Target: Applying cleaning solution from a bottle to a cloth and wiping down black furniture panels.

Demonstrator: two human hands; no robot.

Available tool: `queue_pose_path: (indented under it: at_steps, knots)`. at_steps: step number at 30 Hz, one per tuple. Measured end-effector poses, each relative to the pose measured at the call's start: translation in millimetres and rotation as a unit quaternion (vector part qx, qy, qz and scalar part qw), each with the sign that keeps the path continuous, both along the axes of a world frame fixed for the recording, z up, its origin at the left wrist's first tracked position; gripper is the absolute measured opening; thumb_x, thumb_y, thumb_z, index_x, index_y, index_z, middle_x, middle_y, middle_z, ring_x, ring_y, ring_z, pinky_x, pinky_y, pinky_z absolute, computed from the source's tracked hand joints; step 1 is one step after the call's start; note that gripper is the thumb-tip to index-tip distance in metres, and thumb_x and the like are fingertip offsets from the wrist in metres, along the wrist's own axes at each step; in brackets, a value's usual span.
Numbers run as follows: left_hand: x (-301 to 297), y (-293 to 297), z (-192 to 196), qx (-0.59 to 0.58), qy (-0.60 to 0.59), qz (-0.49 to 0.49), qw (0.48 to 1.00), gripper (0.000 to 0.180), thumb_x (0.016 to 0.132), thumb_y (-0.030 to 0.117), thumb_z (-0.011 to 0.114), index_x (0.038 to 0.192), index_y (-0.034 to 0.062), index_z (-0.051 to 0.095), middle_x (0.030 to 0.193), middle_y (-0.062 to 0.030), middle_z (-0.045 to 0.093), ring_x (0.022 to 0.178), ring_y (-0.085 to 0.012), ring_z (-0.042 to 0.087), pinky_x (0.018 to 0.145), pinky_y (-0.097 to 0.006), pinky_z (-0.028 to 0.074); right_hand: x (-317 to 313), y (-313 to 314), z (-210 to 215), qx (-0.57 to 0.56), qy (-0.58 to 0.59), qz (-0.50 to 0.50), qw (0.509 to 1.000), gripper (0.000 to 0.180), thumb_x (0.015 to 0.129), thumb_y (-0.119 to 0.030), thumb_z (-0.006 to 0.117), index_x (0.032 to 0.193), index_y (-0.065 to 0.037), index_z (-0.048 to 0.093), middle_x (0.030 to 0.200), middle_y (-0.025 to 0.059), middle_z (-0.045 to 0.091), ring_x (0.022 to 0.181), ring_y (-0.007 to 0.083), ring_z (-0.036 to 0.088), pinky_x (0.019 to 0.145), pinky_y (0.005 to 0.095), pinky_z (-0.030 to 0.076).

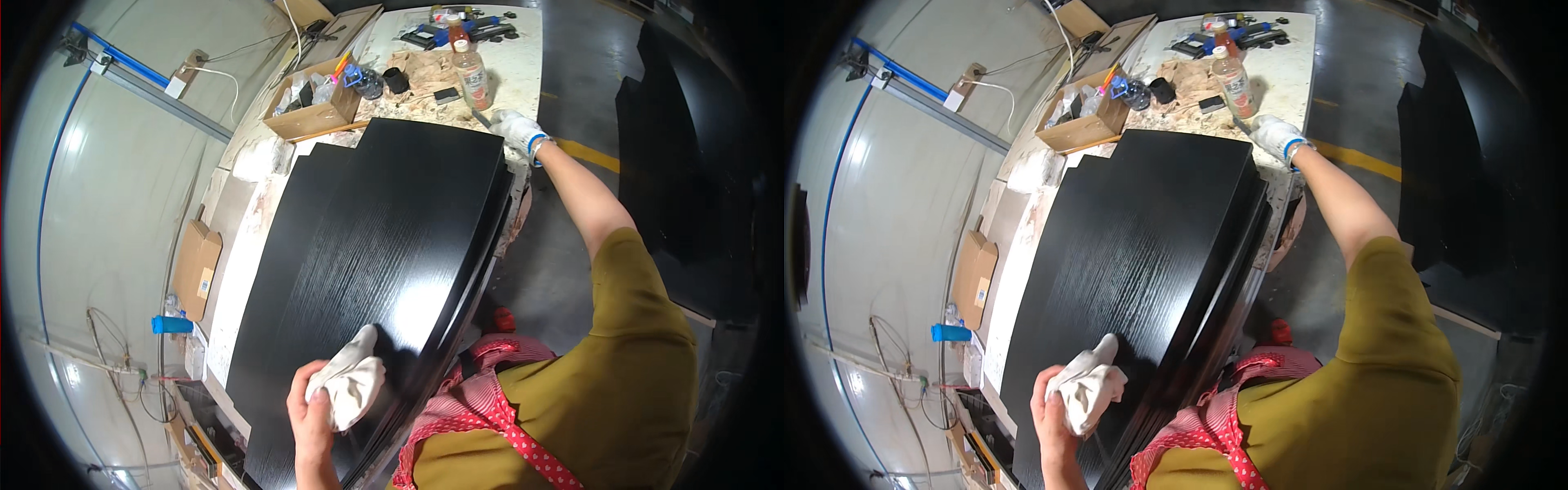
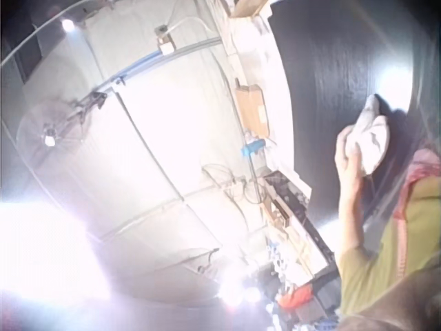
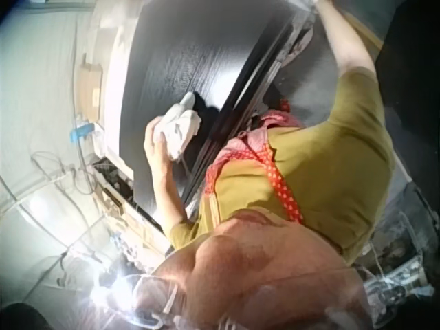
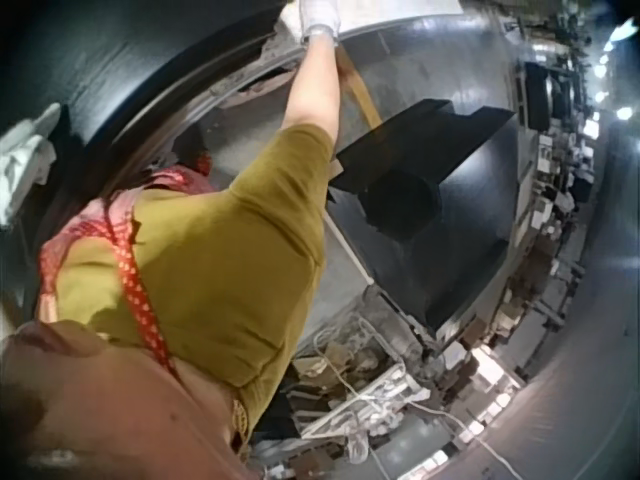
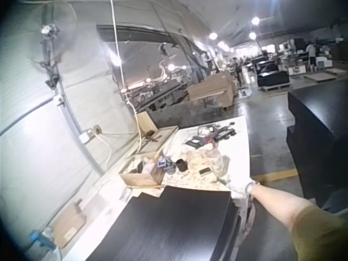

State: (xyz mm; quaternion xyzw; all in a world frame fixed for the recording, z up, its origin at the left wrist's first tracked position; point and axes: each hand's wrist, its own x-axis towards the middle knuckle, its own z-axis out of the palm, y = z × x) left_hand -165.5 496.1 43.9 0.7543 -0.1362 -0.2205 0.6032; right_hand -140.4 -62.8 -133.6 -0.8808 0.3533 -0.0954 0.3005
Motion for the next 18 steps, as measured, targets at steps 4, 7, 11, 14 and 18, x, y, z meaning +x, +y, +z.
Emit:
queue_pose_path:
  at_steps: [4, 7, 11, 14, 18]
  knots:
    - [14, -46, -2, -0.04, 0.004, -0.013, 0.999, 0.042, 0.096, 0.029, 0.053, 0.124, -0.0021, 0.051, 0.109, -0.0093, 0.061, 0.097, -0.0143, 0.058, 0.086, -0.027, 0.046, -2, -16, 7, -0.035, -0.075, -0.002, 0.997, 0.036, 0.086, -0.025, 0.063, 0.118, -0.01, 0.063, 0.104, 0.0183, 0.068, 0.1, 0.0322, 0.065, 0.089, 0.0384, 0.048]
    - [29, -82, -8, -0.096, -0.061, 0.02, 0.993, 0.046, 0.102, 0.037, 0.041, 0.128, -0.0002, 0.046, 0.113, -0.0101, 0.059, 0.099, -0.0155, 0.058, 0.088, -0.029, 0.046, 10, 26, 78, 0.071, -0.306, 0.07, 0.947, 0.044, 0.094, -0.024, 0.06, 0.132, -0.002, 0.054, 0.128, 0.0136, 0.06, 0.116, 0.0225, 0.056, 0.096, 0.0328, 0.046]
    - [43, -141, -13, -0.138, -0.057, 0.063, 0.987, 0.048, 0.105, 0.04, 0.031, 0.134, 0.0022, 0.041, 0.125, -0.0148, 0.053, 0.115, -0.0208, 0.052, 0.1, -0.034, 0.04, -11, 174, 152, 0.259, -0.35, 0.365, 0.823, 0.067, 0.092, -0.034, 0.065, 0.145, -0.003, 0.037, 0.124, 0.0088, 0.056, 0.117, 0.0197, 0.053, 0.098, 0.031, 0.043]
    - [47, -156, -26, -0.071, -0.128, -0.03, 0.989, 0.055, 0.106, 0.045, 0.025, 0.14, 0.0039, 0.038, 0.137, -0.0159, 0.046, 0.131, -0.0262, 0.041, 0.112, -0.038, 0.029, -11, 235, 128, 0.268, -0.366, 0.422, 0.785, 0.069, 0.087, -0.031, 0.073, 0.142, -0.004, 0.04, 0.135, 0.0104, 0.053, 0.13, 0.0229, 0.048, 0.109, 0.0358, 0.037]
    - [91, -85, -3, 0.084, -0.438, -0.07, 0.892, 0.044, 0.096, 0.031, 0.051, 0.129, 0.0029, 0.055, 0.131, -0.0192, 0.053, 0.127, -0.0354, 0.047, 0.109, -0.042, 0.033, 38, 196, 138, 0.499, -0.353, 0.392, 0.687, 0.037, 0.089, -0.007, 0.067, 0.124, -0.006, 0.054, 0.105, 0.0044, 0.062, 0.086, 0.0163, 0.064, 0.08, 0.0313, 0.055]
